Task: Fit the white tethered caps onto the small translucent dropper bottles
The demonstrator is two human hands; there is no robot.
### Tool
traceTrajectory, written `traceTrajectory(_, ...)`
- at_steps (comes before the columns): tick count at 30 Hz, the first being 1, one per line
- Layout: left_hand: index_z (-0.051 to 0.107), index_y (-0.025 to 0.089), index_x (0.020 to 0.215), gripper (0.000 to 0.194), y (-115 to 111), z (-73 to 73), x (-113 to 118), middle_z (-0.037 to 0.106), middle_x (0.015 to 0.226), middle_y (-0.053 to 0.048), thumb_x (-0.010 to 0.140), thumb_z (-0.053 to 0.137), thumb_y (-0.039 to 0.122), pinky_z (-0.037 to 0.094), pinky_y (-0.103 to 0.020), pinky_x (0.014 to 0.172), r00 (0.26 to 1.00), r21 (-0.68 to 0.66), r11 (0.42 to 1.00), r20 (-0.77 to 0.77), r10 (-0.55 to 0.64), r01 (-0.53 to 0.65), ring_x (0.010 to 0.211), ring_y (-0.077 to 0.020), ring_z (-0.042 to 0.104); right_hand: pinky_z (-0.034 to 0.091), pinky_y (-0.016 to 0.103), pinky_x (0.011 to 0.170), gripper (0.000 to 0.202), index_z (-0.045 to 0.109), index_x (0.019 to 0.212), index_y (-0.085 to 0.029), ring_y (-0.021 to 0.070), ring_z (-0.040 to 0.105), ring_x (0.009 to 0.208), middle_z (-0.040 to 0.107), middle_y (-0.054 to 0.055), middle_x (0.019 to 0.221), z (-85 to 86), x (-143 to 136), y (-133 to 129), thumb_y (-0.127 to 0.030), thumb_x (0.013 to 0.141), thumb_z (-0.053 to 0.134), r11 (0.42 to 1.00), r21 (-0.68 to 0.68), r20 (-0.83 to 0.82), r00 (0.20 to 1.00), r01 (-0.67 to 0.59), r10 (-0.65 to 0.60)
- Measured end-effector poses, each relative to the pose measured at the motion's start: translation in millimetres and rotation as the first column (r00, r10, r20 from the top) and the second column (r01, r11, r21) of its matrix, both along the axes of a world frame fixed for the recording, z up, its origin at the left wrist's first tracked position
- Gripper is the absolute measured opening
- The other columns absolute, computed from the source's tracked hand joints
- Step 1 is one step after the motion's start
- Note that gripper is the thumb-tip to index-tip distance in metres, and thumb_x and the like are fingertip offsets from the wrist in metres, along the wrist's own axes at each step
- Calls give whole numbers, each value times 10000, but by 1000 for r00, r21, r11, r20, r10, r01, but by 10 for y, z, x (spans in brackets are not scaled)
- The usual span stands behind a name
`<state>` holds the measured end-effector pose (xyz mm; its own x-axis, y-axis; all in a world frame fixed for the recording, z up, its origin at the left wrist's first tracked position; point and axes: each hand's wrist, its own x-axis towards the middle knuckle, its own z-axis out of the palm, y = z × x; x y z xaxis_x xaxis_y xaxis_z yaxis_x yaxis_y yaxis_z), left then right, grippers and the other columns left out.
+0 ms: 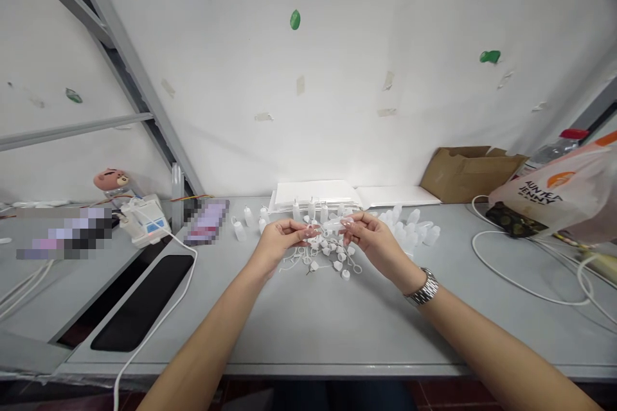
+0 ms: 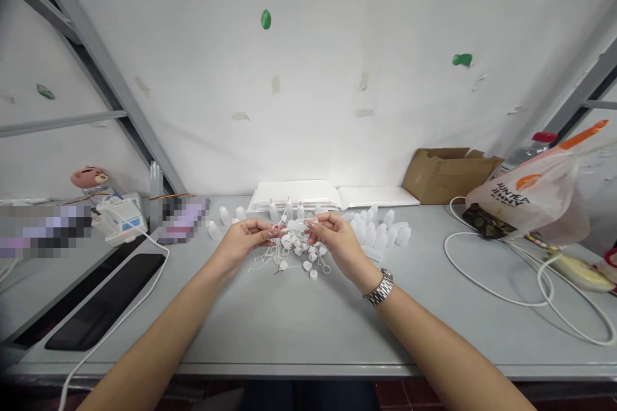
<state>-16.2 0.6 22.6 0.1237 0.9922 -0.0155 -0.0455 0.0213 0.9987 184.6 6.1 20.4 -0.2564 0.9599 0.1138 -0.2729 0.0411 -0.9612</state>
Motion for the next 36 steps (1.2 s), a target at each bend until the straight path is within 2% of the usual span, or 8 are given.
traceTrajectory(5,579,136,668,286,-9,-18,40,704,786,-69,552,756,328,499,-334,725,1000,-28,1000,16,6,-6,820,-219,654,439,289,596,262,551,781,-183,127,578,566,624,-13,616,8,-40,-62,-360,656,699,999,-5,28,999,-40,41)
traceTrajectory(8,546,153,717,304,-12,-4,50,704,750,-48,560,754,309,499,-323,691,1000,-15,1000,23,9,-8,778,-205,660,452,297,609,278,538,799,-185,132,596,568,641,-8,634,-3,-47,-80,-359,657,701,998,12,73,996,-60,59)
traceTrajectory(12,570,166,844,367,-17,7,58,709,796,-46,547,762,264,501,-332,697,1000,49,998,11,26,-27,753,-198,660,470,306,624,274,518,799,-197,136,615,590,643,-9,685,-54,-66,-85,-349,662,700,998,44,112,993,-50,45)
traceTrajectory(16,631,139,830,330,-31,0,81,704,835,-65,549,757,257,507,-332,732,998,112,993,-28,49,-46,791,-209,654,477,310,621,274,508,821,-203,138,620,599,633,-13,702,-118,-98,-90,-347,675,690,995,104,111,994,-10,-2)
traceTrajectory(22,624,149,866,339,-62,-31,132,707,770,-37,564,748,237,504,-333,773,993,151,982,16,116,-117,790,-197,652,453,281,592,298,498,788,-197,118,594,544,632,-28,641,-119,-158,-157,-351,647,710,1000,-23,75,997,8,-7)
traceTrajectory(25,625,153,841,316,-67,-45,146,708,808,-42,564,751,241,503,-325,772,993,171,978,12,118,-118,813,-197,646,439,265,579,297,504,772,-192,109,586,540,654,-16,666,-116,-174,-182,-337,633,723,997,-75,77,997,-2,8)
traceTrajectory(31,633,154,840,319,-81,-28,152,705,878,-62,572,750,281,491,-307,764,995,158,983,23,94,-96,860,-200,632,405,242,508,288,532,750,-170,91,544,492,680,24,699,-145,-156,-143,-348,629,724,992,-91,41,995,-82,86)
traceTrajectory(36,626,155,870,309,-94,-9,169,704,911,-73,635,706,340,475,-288,730,993,90,991,65,98,-103,835,-185,630,420,250,522,284,533,738,-178,93,547,493,682,17,687,-97,-169,-169,-364,631,719,997,-71,94,995,-29,35)
